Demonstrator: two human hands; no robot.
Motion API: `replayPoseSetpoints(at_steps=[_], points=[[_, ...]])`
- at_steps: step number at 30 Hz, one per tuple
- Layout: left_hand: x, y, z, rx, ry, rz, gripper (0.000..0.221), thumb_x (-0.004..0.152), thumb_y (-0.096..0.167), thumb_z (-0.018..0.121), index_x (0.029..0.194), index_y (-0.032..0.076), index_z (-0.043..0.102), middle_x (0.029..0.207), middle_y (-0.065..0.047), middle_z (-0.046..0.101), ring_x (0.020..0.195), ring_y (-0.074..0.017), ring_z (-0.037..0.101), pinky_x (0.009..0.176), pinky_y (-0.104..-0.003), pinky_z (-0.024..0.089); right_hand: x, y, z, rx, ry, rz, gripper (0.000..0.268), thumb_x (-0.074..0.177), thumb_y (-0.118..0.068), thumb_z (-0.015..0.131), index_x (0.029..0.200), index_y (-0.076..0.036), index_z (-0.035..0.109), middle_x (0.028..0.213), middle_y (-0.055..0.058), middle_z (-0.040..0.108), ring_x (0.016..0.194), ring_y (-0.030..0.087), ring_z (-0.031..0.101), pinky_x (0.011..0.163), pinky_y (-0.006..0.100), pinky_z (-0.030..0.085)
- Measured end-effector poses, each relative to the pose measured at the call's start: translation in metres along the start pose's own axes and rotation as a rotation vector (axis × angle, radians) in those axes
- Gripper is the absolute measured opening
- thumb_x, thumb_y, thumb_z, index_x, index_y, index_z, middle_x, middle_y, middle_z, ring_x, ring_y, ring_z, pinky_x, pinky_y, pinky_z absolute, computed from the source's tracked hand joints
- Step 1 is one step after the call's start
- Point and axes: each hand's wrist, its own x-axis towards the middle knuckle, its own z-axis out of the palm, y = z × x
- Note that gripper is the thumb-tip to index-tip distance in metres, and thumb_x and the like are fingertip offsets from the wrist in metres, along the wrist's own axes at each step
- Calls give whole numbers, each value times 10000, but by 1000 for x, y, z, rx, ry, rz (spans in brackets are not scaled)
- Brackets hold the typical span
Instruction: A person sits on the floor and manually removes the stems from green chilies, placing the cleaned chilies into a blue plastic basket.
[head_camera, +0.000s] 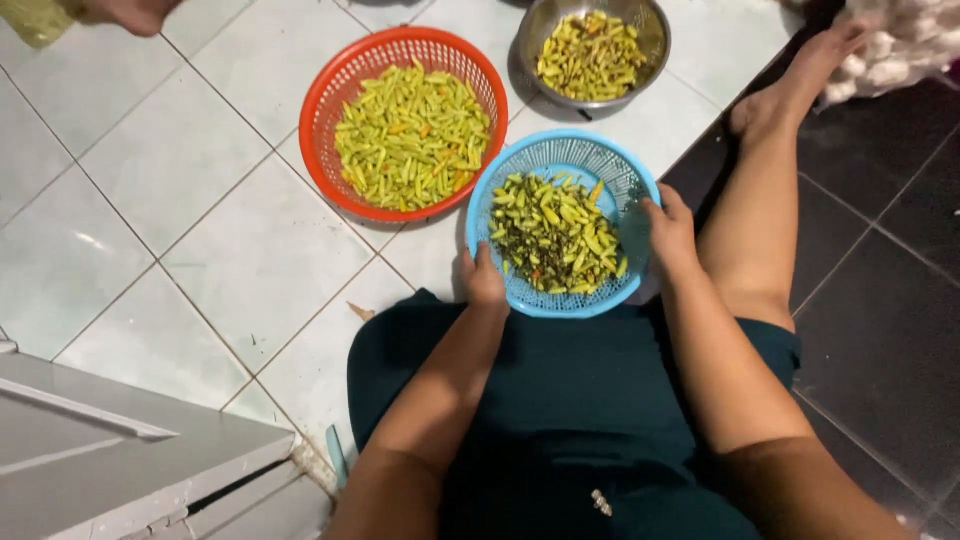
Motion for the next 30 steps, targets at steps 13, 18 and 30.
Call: replayPoseSetpoints(at_steps=[13,18,30], points=[[36,-24,-24,534,-11,186,720,1049,423,668,1602,115,325,1647,-257,209,1544,-482,214,1213,-700,283,3,58,84,-901,-277,-372,452,813,-301,767,1261,-272,714,1072,21,706,1051,299,657,861,487,520],[13,-16,-13,725,34,499,567,1014,284,712,1501,109,479,1653,-233,229,1562,-505,110,1217,-721,142,1,23,76,-692,-438,-206,288,886,-154,728,1171,-191,751,991,43,728,1003,333,700,825,475,586],[-22,-3,2,836,-163,1198,305,963,102,742,1244,121,627,1589,-167,381,1574,-510,101,1218,-712,111,-10,-41,52,-344,-511,-98,179,993,-141,726,1146,-48,719,941,183,710,897,404,681,758,514,539]])
